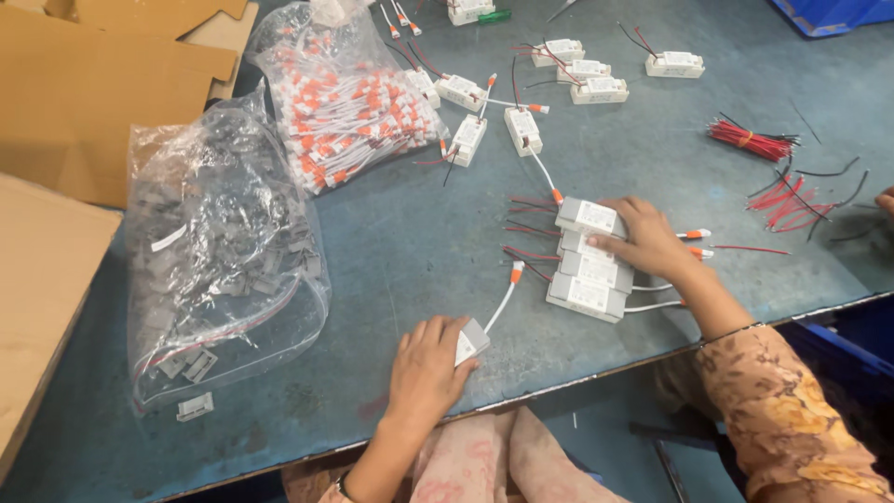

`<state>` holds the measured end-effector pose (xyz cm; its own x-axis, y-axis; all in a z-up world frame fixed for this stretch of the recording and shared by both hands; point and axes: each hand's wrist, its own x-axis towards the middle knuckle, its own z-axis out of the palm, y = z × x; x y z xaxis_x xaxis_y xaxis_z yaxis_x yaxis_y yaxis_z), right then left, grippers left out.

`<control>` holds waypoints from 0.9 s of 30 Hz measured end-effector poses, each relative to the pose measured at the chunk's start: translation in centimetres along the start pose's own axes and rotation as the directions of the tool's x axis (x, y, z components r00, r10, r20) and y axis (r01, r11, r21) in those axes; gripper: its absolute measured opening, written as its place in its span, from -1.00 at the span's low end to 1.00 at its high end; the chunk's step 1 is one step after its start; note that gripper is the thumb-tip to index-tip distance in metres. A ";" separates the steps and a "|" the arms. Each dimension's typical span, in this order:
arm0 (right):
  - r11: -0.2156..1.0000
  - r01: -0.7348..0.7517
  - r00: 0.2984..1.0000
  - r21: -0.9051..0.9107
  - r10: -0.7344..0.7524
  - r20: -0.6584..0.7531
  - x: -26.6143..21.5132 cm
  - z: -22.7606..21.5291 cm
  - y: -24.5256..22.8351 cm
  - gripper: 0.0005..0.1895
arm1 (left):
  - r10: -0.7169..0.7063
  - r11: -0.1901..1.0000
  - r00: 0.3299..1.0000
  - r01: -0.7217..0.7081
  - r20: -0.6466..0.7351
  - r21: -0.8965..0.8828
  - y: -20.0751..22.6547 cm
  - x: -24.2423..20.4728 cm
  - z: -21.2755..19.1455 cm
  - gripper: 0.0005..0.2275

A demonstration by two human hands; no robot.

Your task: The person assembles small white electronic modules by hand, snapping grey plastic covers onto the units and arranging them on a table. They handle multiple modules, wires, and plastic bags containing parts, organizing the finished items into rows.

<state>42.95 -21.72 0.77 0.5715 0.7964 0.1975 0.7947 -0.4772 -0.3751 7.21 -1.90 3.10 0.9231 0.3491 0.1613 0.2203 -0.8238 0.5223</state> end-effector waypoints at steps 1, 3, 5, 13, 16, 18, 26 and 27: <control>0.998 -0.047 0.999 0.035 0.048 -0.017 0.4 0.5 0.8 -0.32 | 0.042 0.997 0.999 -0.043 -0.019 -0.063 0.0 0.3 -0.3 -0.47; 0.993 -0.065 0.997 0.098 0.070 -0.042 0.7 1.3 2.1 -0.33 | 0.125 0.972 0.991 -0.132 -0.052 -0.193 0.6 0.8 -1.3 -0.50; 0.989 0.005 0.997 0.151 0.006 -0.072 1.2 1.7 2.6 -0.34 | 0.277 0.933 0.958 -0.287 -0.076 -0.219 2.1 2.0 -1.9 -0.52; 0.939 -0.020 0.995 0.344 -0.017 0.102 0.8 0.0 3.0 -0.30 | 0.620 0.776 0.782 -0.623 -0.063 -0.100 8.6 9.9 3.5 -0.55; 0.919 -0.061 0.995 0.390 0.025 0.097 0.4 0.6 3.2 -0.30 | 0.677 0.731 0.731 -0.682 -0.091 -0.036 8.8 12.8 7.1 -0.52; 0.905 -0.085 0.995 0.418 0.052 0.089 0.1 0.8 3.3 -0.31 | 0.689 0.722 0.718 -0.691 -0.098 0.016 8.4 13.6 8.6 -0.44; 0.886 -0.120 0.992 0.448 0.095 0.077 -0.3 1.1 2.9 -0.30 | 0.505 0.861 0.861 -0.508 0.064 0.030 6.3 11.1 6.2 -0.24; 0.896 -0.115 0.993 0.430 0.090 0.077 -0.3 1.1 2.9 -0.24 | 0.476 0.877 0.877 -0.479 0.059 0.035 5.7 10.5 5.6 -0.21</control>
